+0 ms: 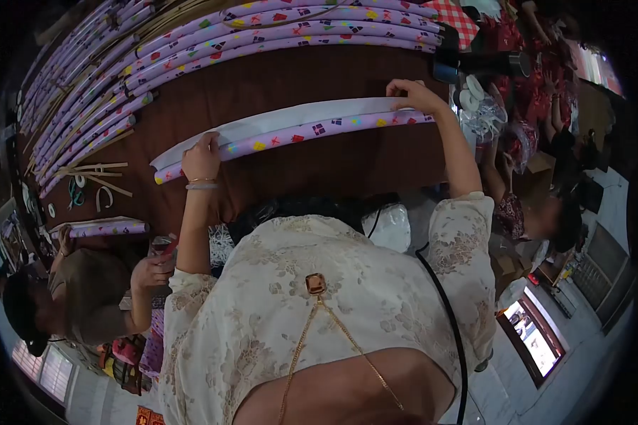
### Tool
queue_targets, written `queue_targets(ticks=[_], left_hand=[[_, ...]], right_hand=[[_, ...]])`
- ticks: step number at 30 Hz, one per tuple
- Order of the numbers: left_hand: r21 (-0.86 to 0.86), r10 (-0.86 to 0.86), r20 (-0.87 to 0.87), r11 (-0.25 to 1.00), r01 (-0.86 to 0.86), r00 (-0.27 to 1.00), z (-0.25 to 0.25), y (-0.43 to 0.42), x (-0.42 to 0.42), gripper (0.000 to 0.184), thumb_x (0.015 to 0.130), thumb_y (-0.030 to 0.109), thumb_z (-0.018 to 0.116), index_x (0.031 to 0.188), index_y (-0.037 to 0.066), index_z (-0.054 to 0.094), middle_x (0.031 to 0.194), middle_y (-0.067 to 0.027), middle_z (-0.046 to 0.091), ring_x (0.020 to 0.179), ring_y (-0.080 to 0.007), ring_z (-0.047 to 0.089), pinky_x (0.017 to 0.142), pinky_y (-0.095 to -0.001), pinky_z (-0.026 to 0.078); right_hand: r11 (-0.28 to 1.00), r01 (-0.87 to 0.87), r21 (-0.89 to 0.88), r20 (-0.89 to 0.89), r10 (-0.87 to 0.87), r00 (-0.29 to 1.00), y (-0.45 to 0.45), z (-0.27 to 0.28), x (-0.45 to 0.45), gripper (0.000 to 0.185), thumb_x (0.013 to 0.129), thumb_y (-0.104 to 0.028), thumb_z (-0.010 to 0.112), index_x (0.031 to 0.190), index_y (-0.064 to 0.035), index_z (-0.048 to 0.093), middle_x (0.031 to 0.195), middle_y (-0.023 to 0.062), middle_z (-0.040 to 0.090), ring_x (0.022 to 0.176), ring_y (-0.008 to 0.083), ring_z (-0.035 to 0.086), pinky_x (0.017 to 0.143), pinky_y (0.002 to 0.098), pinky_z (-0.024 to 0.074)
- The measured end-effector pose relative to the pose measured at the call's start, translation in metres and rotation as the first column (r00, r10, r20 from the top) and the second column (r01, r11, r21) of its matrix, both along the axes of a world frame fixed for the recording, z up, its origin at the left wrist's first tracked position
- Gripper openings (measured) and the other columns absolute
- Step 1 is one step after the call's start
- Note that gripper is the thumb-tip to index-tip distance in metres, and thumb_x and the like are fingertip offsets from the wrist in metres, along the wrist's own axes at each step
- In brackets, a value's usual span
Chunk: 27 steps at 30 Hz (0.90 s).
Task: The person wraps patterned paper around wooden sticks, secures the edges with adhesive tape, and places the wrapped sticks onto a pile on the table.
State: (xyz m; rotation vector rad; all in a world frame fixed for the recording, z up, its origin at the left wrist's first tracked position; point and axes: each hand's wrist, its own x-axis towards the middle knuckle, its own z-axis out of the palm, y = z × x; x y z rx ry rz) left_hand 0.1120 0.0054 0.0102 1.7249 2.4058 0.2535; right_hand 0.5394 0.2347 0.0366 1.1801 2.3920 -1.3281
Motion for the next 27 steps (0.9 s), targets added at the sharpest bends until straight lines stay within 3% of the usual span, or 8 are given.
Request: queue_targets(ticks=[6, 7, 9, 12, 13, 22, 24, 27], left_hand=[[0.074, -0.027, 0.034, 0.997, 0.025, 0.999, -0.009, 0.0, -0.005, 0.012, 0.081, 0.024, 0.053, 0.084, 0.016, 0.062, 0.064, -0.0127, 0.061, 0.057, -0.0308, 0.06, 0.058, -0.0419, 0.047], [0.085, -0.029, 0.079, 0.996, 0.022, 0.996, -0.008, -0.001, -0.007, 0.013, 0.081, 0.023, 0.053, 0.086, 0.015, 0.062, 0.065, -0.0133, 0.061, 0.058, -0.0312, 0.06, 0.058, -0.0416, 0.047], [0.116, -0.046, 0.161, 0.993, 0.028, 0.986, -0.008, -0.002, -0.008, 0.016, 0.08, 0.02, 0.055, 0.092, 0.012, 0.061, 0.068, -0.0146, 0.062, 0.06, -0.0324, 0.06, 0.058, -0.0412, 0.048], [0.158, 0.01, 0.266, 0.986, -0.054, 0.964, -0.005, -0.006, -0.004, 0.018, 0.079, 0.018, 0.056, 0.096, 0.012, 0.061, 0.074, -0.0146, 0.063, 0.064, -0.033, 0.061, 0.061, -0.0421, 0.049], [0.193, 0.023, 0.305, 0.978, -0.085, 0.952, -0.002, -0.007, -0.002, 0.018, 0.08, 0.018, 0.056, 0.096, 0.012, 0.061, 0.075, -0.014, 0.063, 0.065, -0.0327, 0.061, 0.061, -0.0418, 0.049], [0.297, 0.014, 0.526, 0.934, -0.199, 0.85, 0.044, -0.002, 0.009, 0.014, 0.079, 0.012, 0.061, 0.091, 0.007, 0.061, 0.074, -0.0115, 0.062, 0.064, -0.0256, 0.06, 0.056, -0.0342, 0.047], [0.417, -0.098, 0.467, 0.901, -0.121, 0.879, 0.05, 0.011, 0.015, 0.015, 0.078, 0.01, 0.061, 0.092, 0.006, 0.061, 0.076, -0.0106, 0.062, 0.069, -0.0249, 0.06, 0.061, -0.0333, 0.047], [0.476, -0.15, 0.464, 0.873, -0.103, 0.873, 0.059, 0.033, 0.02, 0.016, 0.077, 0.007, 0.061, 0.093, 0.005, 0.06, 0.084, -0.0098, 0.062, 0.076, -0.0261, 0.06, 0.068, -0.0336, 0.047]], right_hand=[[0.917, 0.387, -0.095, 0.052, -0.383, 0.922, 0.013, 0.015, 0.077, 0.038, 0.068, -0.009, 0.07, 0.102, -0.0079, 0.054, 0.095, 0.0029, 0.055, 0.093, 0.0153, 0.053, 0.083, 0.029, 0.0418], [0.935, 0.338, 0.108, 0.078, -0.347, 0.935, 0.008, 0.02, 0.078, 0.039, 0.07, -0.01, 0.07, 0.105, -0.0081, 0.053, 0.097, 0.0035, 0.056, 0.097, 0.015, 0.052, 0.083, 0.0288, 0.0416], [0.936, 0.299, 0.184, -0.039, -0.297, 0.954, 0.002, 0.03, 0.074, 0.038, 0.071, -0.009, 0.069, 0.106, -0.0069, 0.053, 0.101, 0.0068, 0.056, 0.099, 0.0196, 0.052, 0.084, 0.0317, 0.0421], [0.894, 0.384, 0.23, -0.091, -0.373, 0.923, -0.007, 0.048, 0.043, 0.028, 0.074, -0.011, 0.067, 0.098, -0.0048, 0.057, 0.088, 0.0054, 0.059, 0.08, 0.0165, 0.059, 0.073, 0.03, 0.0468], [0.88, 0.392, 0.269, -0.186, -0.352, 0.917, -0.007, 0.052, 0.029, 0.02, 0.076, -0.013, 0.065, 0.092, -0.0038, 0.058, 0.078, 0.0057, 0.059, 0.068, 0.0176, 0.059, 0.066, 0.0291, 0.0475], [0.755, 0.192, 0.626, -0.348, 0.05, 0.936, 0.036, 0.053, -0.153, 0.019, 0.074, -0.023, 0.065, 0.083, -0.0068, 0.061, 0.085, 0.0057, 0.057, 0.083, 0.0245, 0.055, 0.073, 0.0344, 0.0399], [0.57, 0.166, 0.805, -0.299, 0.147, 0.943, 0.044, 0.049, -0.191, 0.021, 0.074, -0.028, 0.064, 0.084, -0.0101, 0.062, 0.09, 0.0034, 0.057, 0.09, 0.0227, 0.052, 0.08, 0.0365, 0.0344], [0.675, -0.119, 0.729, -0.014, 0.189, 0.982, 0.064, 0.042, -0.207, 0.021, 0.074, -0.03, 0.064, 0.084, -0.0116, 0.061, 0.094, 0.0021, 0.056, 0.095, 0.0211, 0.051, 0.084, 0.0389, 0.0295]])
